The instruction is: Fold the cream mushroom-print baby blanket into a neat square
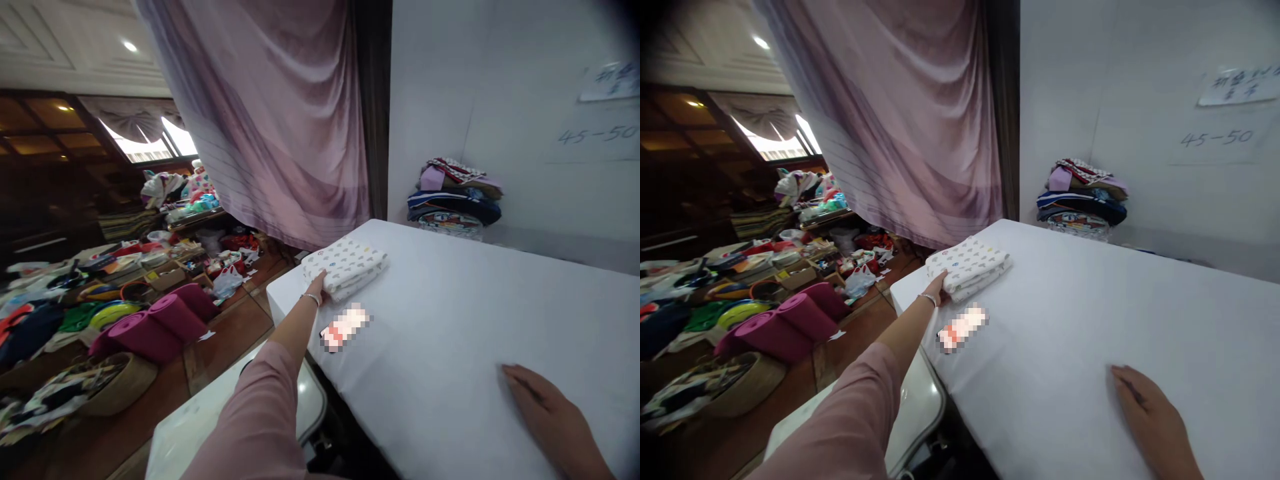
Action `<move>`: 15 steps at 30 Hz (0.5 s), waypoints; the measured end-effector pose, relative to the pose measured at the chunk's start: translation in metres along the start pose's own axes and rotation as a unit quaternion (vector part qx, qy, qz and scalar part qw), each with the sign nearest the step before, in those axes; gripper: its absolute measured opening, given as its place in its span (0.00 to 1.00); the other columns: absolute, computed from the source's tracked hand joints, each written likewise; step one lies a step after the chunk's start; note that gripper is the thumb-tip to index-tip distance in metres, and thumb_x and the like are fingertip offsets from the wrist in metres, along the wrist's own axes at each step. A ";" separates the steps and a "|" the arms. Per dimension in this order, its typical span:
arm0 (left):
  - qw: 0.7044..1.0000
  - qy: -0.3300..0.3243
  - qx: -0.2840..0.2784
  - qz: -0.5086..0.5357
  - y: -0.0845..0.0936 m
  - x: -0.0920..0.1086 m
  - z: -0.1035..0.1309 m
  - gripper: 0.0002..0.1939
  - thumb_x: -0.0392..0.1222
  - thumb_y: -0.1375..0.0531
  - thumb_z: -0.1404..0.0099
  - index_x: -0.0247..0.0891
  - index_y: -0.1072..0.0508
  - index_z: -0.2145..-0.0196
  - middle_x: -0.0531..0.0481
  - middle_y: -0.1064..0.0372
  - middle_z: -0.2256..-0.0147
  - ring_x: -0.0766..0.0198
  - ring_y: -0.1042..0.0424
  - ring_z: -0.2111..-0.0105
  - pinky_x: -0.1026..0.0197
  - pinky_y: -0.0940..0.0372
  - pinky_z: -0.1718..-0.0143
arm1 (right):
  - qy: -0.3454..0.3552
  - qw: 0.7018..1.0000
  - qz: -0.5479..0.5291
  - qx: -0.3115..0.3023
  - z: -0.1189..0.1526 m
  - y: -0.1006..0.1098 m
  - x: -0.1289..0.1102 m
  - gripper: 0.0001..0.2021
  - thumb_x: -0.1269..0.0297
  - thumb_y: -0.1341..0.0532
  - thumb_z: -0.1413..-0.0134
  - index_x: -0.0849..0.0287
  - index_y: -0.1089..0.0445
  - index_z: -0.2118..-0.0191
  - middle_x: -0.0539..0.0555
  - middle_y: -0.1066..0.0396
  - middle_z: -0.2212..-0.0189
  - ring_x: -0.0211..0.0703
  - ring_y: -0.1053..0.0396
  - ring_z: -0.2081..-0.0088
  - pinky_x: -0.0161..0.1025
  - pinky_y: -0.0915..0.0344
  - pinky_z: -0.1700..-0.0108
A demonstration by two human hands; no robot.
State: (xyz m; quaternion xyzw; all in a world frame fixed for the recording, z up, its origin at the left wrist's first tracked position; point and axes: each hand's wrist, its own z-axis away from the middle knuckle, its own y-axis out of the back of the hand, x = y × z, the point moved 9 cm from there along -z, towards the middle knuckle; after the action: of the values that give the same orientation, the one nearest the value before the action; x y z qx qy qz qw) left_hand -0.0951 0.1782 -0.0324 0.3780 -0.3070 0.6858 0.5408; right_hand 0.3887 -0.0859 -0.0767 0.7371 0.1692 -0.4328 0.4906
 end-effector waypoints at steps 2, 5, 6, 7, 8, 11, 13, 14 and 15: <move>0.999 0.020 0.049 0.002 0.006 -0.001 0.001 0.24 0.61 0.43 0.45 0.39 0.35 0.60 0.46 0.32 0.70 0.58 0.30 0.72 0.61 0.36 0.77 | 0.000 1.000 -0.003 -0.003 0.000 0.000 -0.003 0.18 0.46 0.44 0.57 0.47 0.27 0.62 0.50 0.29 0.55 0.55 0.34 0.51 0.53 0.40 0.45; 0.996 0.020 0.081 0.020 0.007 0.001 0.004 0.24 0.58 0.41 0.46 0.40 0.35 0.57 0.46 0.31 0.66 0.59 0.30 0.69 0.62 0.35 0.76 | 0.004 1.000 -0.005 -0.007 0.000 0.000 -0.009 0.19 0.46 0.44 0.58 0.48 0.27 0.63 0.50 0.29 0.55 0.55 0.34 0.51 0.53 0.40 0.45; 0.996 0.016 0.084 0.027 0.006 0.002 0.005 0.24 0.57 0.40 0.46 0.40 0.35 0.56 0.46 0.31 0.65 0.59 0.29 0.68 0.62 0.35 0.75 | 0.006 1.000 -0.006 -0.006 0.000 0.001 -0.011 0.19 0.46 0.44 0.58 0.49 0.27 0.63 0.50 0.29 0.55 0.55 0.34 0.51 0.53 0.40 0.45; 0.996 0.012 0.085 0.034 0.005 0.003 0.006 0.25 0.57 0.39 0.47 0.41 0.35 0.56 0.46 0.31 0.64 0.59 0.29 0.68 0.62 0.34 0.74 | 0.009 1.000 -0.005 -0.006 0.000 0.001 -0.012 0.19 0.46 0.44 0.58 0.49 0.26 0.63 0.50 0.29 0.55 0.55 0.34 0.51 0.54 0.41 0.45; 0.996 0.009 0.084 0.037 0.004 0.003 0.006 0.26 0.56 0.39 0.47 0.41 0.35 0.55 0.46 0.30 0.63 0.59 0.29 0.67 0.62 0.33 0.73 | 0.013 1.000 -0.005 -0.006 0.000 0.001 -0.013 0.19 0.46 0.44 0.58 0.49 0.26 0.63 0.50 0.29 0.56 0.55 0.34 0.51 0.54 0.41 0.45; 0.995 0.008 0.060 0.084 -0.003 0.004 0.006 0.25 0.54 0.39 0.46 0.40 0.35 0.53 0.45 0.29 0.63 0.58 0.28 0.66 0.60 0.32 0.71 | 0.016 1.000 0.001 -0.010 0.000 0.000 -0.013 0.18 0.46 0.44 0.57 0.49 0.26 0.63 0.50 0.29 0.56 0.55 0.34 0.51 0.54 0.41 0.44; 0.991 0.002 0.045 0.130 -0.011 0.004 0.006 0.24 0.51 0.40 0.44 0.42 0.36 0.51 0.46 0.29 0.62 0.59 0.27 0.66 0.60 0.32 0.70 | 0.013 1.000 0.003 -0.013 -0.001 -0.001 -0.012 0.18 0.47 0.45 0.56 0.49 0.26 0.63 0.50 0.29 0.55 0.54 0.34 0.51 0.53 0.41 0.44; 0.988 -0.003 0.041 0.148 -0.016 0.004 0.006 0.24 0.49 0.41 0.43 0.43 0.37 0.49 0.47 0.29 0.61 0.59 0.27 0.66 0.60 0.31 0.69 | 0.012 1.000 0.004 -0.014 -0.001 -0.001 -0.011 0.18 0.47 0.45 0.56 0.49 0.26 0.62 0.50 0.29 0.55 0.54 0.34 0.51 0.53 0.41 0.44; 0.986 -0.009 0.041 0.160 -0.023 0.004 0.006 0.24 0.49 0.41 0.42 0.44 0.38 0.48 0.47 0.29 0.61 0.60 0.27 0.66 0.61 0.31 0.69 | 0.012 1.000 0.005 -0.015 -0.001 -0.001 -0.010 0.18 0.47 0.45 0.56 0.49 0.26 0.62 0.50 0.29 0.55 0.54 0.34 0.51 0.52 0.41 0.44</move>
State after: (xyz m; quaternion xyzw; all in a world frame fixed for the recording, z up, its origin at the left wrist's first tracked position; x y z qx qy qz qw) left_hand -0.0725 0.1805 -0.0260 0.3522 -0.3399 0.7719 0.4057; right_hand 0.3824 -0.0823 -0.0690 0.7360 0.1781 -0.4187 0.5013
